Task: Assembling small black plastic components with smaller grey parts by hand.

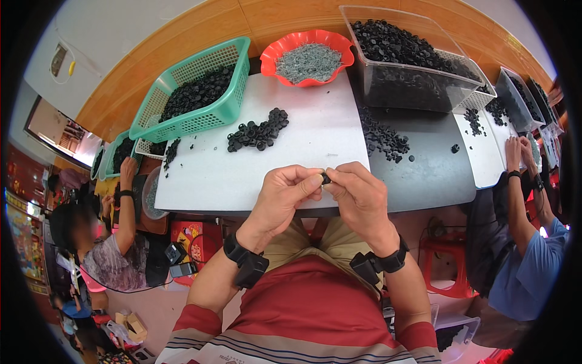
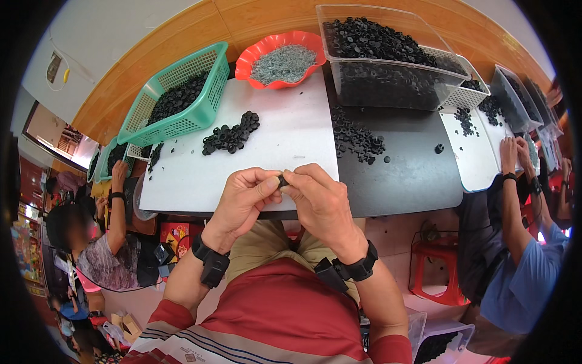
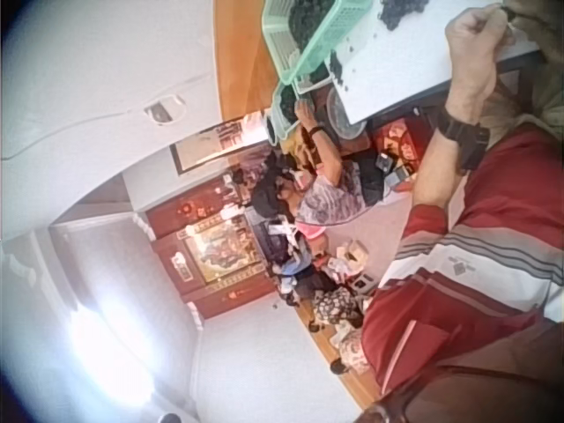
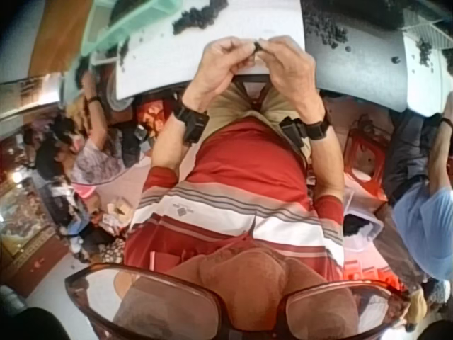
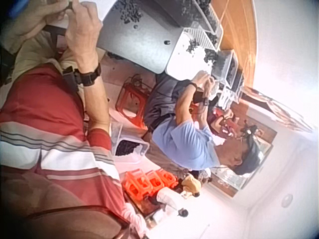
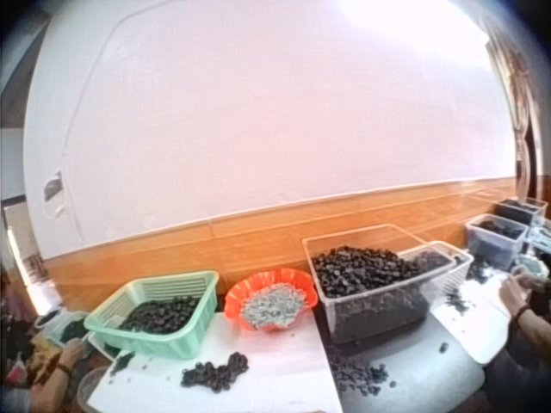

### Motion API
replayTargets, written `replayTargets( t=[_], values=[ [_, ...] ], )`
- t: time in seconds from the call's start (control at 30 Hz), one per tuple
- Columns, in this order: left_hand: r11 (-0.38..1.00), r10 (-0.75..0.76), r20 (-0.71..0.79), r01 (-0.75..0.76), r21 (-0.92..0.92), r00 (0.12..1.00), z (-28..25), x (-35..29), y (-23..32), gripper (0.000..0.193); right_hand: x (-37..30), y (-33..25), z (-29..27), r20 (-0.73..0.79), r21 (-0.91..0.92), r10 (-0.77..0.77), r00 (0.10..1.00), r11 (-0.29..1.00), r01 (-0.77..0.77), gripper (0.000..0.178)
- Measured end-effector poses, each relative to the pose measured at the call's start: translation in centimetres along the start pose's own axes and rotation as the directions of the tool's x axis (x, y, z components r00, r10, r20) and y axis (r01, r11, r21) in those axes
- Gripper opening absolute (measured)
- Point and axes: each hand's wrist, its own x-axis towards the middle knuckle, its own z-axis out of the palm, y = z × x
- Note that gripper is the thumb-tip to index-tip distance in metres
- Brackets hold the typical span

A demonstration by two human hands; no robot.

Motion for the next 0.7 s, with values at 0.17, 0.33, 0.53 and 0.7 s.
replayTargets(
  t=[0.17, 0.33, 0.53, 0.7],
  values=[
    [1.000, 0.016, 0.003, -0.016, 0.002, 1.000, 0.2, 0.0, -0.2, 0.016, 0.1, 0.0, -0.4, 0.005, 0.028, -0.005, 1.000, 1.000, 0.004, 0.023],
    [1.000, -0.004, 0.018, 0.003, 0.027, 1.000, 0.5, -0.1, -0.3, 0.016, 0.3, 0.3, -0.7, 0.058, 0.071, -0.004, 0.998, 0.997, 0.000, 0.020],
    [0.995, 0.025, 0.036, -0.029, 0.092, 0.999, 0.2, -0.3, 0.0, 0.016, 0.3, 0.2, -0.8, 0.128, 0.169, 0.078, 0.989, 0.981, -0.100, 0.021],
    [0.994, 0.032, 0.043, -0.036, 0.107, 0.999, 0.4, -0.5, 0.0, 0.014, 0.7, -1.0, -1.6, 0.193, 0.077, 0.123, 0.974, 0.987, -0.139, 0.028]
  ],
)
